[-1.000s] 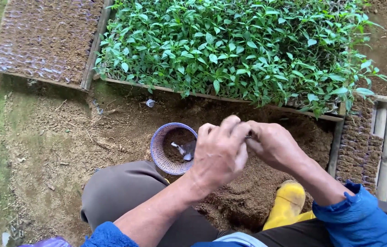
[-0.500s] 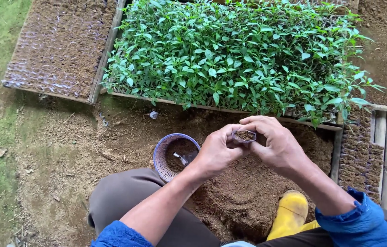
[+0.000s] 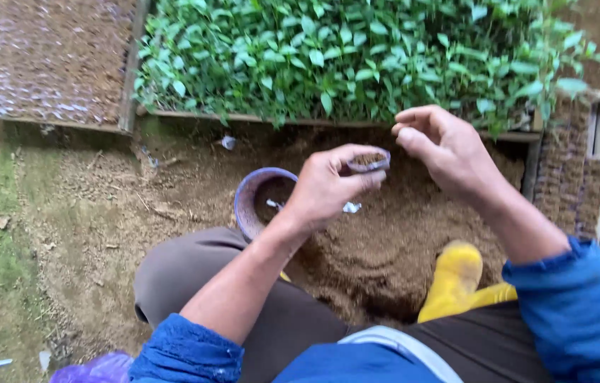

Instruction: A person is manually filling small plastic bags with soil and arranging them in a tray to prepare seedling plugs for planting.

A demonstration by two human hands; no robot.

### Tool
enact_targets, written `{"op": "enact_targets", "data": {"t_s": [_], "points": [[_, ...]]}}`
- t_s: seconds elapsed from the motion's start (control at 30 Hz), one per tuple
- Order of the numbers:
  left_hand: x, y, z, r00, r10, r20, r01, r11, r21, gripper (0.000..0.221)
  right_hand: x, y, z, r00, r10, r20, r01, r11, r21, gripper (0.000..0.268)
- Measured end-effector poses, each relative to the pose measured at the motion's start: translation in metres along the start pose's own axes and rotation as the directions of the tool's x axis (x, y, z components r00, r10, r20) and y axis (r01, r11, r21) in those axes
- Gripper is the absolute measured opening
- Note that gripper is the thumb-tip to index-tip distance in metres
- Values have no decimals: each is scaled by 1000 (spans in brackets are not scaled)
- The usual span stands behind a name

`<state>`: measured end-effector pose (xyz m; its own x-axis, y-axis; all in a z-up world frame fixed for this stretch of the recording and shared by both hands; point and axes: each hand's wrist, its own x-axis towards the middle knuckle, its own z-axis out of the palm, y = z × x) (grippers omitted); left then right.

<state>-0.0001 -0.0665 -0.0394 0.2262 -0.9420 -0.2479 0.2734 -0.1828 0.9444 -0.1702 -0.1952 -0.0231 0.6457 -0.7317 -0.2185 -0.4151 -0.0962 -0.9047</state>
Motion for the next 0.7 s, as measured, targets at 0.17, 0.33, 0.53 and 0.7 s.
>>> {"op": "enact_targets", "data": {"t_s": [0.17, 0.33, 0.53, 0.7], "points": [[-6, 4, 2, 1000, -24, 10, 25, 998, -49, 41, 1, 122, 11, 955, 291, 60, -229, 848, -478, 48], [-9, 1, 3, 999, -30, 22, 32, 998, -61, 41, -11, 245, 39, 887, 457, 69, -292, 669, -683, 70], [-8, 6, -1, 1000, -24, 12, 24, 999, -21, 44, -19, 248, 87, 931, 316, -184, -363, 745, -559, 75], [-13, 10, -1, 997, -78, 9, 77, 995, 59, 43, -57, 249, 114, 988, 109, -106, -151, 633, -760, 57]]}}
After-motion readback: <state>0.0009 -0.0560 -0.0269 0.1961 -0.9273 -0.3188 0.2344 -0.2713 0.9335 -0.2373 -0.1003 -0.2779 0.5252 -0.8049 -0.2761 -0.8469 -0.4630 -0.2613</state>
